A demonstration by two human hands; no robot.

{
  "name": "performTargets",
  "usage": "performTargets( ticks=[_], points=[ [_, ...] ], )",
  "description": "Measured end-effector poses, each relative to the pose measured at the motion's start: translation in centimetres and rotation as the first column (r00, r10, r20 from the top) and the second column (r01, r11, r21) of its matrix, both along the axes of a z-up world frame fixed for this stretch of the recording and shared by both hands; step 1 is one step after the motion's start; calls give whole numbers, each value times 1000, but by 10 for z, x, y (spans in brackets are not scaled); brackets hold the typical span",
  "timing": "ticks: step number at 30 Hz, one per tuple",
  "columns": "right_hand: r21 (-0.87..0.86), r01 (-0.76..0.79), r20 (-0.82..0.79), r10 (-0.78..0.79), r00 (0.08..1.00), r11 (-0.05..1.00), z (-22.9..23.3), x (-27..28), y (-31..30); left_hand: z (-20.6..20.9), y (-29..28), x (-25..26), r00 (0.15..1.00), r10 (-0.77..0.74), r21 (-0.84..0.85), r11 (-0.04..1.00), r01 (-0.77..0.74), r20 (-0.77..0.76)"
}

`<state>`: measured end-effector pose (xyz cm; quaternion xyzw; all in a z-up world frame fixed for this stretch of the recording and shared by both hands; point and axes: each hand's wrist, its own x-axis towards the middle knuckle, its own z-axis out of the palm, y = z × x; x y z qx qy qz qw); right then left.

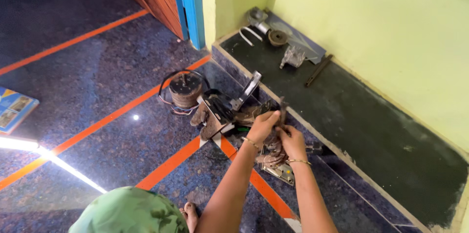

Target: The person sits on the floor and wipes various metal tools with a cloth. They handle a long metal rod, a wrench, and small metal parts one by one, cleaning them and placing them on a nearby ledge.

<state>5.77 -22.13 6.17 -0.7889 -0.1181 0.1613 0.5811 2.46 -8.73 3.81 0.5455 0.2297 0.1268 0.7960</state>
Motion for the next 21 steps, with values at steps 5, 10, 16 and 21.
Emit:
performTargets(
  ticks=[5, 10, 16, 21],
  points=[
    [-122, -13, 400, 61, 914, 993, 53, -9, 11, 66, -2, 12, 960, 36, -90, 996, -12, 278],
    [-102, 57, 458, -4, 889, 993, 132, 11, -16, 112, 12, 1, 972, 112, -168, 983, -78, 207],
    [527, -106, 228, -20, 973, 843, 202, -12, -31, 124, -17, -7, 982, 132, -102, 988, -119, 134],
    [69, -72, 813, -14, 583, 995, 191, -75, -18, 108, -54, -23, 927, 129, 258, 939, -228, 353]
  ],
)
